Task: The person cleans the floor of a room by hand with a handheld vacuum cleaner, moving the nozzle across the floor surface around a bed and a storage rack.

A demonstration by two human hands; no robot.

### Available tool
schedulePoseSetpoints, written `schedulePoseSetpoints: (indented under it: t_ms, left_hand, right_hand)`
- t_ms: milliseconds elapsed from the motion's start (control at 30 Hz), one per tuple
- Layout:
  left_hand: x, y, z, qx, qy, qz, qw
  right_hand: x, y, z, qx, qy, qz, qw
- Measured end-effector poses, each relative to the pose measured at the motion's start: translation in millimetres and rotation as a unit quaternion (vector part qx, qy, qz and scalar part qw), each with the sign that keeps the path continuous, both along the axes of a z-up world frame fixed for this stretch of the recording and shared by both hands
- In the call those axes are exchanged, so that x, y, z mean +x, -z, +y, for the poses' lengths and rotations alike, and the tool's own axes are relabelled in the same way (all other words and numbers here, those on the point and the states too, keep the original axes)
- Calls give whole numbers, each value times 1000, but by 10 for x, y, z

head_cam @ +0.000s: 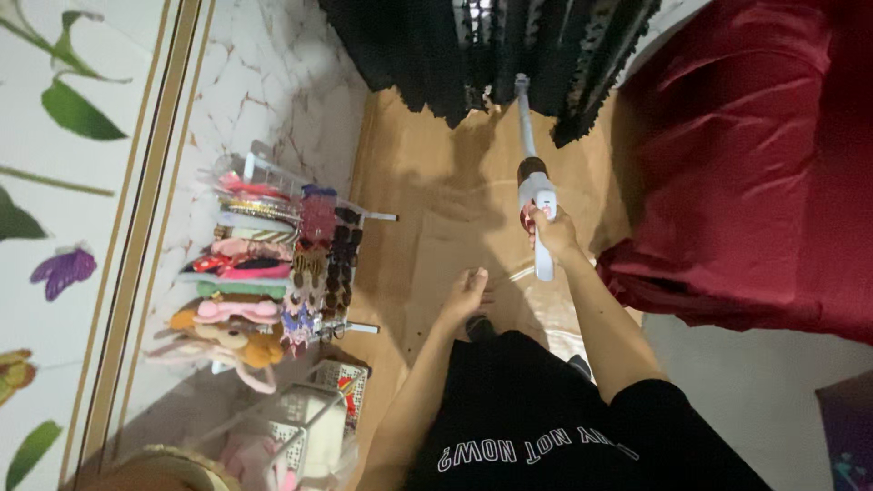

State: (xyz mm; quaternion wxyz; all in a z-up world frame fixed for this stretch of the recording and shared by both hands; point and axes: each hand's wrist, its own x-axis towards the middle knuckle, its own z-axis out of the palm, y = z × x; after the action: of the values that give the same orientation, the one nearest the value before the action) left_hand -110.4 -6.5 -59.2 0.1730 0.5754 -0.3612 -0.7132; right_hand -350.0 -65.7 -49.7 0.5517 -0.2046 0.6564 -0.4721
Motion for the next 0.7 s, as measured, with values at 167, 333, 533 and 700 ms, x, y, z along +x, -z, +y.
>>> schedulePoseSetpoints:
  t_ms: [167, 333, 533, 700]
  left_hand:
    - [-171, 144, -27, -75, 45, 14, 996]
    - [-563, 335, 277, -143, 66, 28, 987]
    - [-1290, 218, 849, -55, 46, 93, 993]
    - [-1754, 77, 1489, -3, 57, 4, 998]
  right_hand:
    - [-101, -63, 205, 11, -21, 51, 998]
    - [-370, -178, 715, 37, -32, 11, 999]
    - [-728, -579, 1621, 60, -48, -28, 997]
    - [-1053, -963, 2409, 73, -100, -9, 992]
